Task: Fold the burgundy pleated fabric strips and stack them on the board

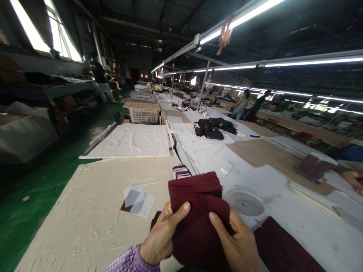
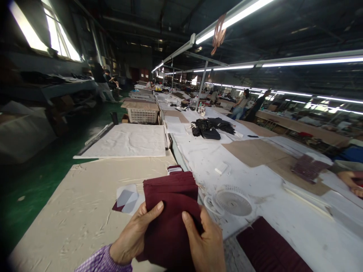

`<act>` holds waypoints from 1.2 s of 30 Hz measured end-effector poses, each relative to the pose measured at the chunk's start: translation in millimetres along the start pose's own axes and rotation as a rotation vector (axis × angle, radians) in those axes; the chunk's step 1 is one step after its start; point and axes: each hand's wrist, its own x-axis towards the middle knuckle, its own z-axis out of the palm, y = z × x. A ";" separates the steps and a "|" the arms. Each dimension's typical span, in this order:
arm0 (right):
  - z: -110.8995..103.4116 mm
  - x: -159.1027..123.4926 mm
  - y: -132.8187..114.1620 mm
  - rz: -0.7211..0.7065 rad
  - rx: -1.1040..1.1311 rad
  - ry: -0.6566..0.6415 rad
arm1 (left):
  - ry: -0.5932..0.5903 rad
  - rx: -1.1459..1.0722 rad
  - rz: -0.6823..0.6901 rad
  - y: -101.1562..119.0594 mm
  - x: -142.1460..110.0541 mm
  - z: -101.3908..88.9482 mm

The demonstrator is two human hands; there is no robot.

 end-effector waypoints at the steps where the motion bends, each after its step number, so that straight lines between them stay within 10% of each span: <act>1: -0.7 0.4 2.7 -0.014 -0.033 0.007 | 0.008 0.005 -0.002 0.9 0.3 0.2; 16: -19.2 18.4 -5.5 -0.807 -0.356 0.270 | -0.073 0.132 -0.046 3.4 2.2 -5.5; 36: -15.9 18.9 -3.8 -0.683 -0.278 0.209 | -0.087 0.120 -0.029 -5.6 -1.4 -8.0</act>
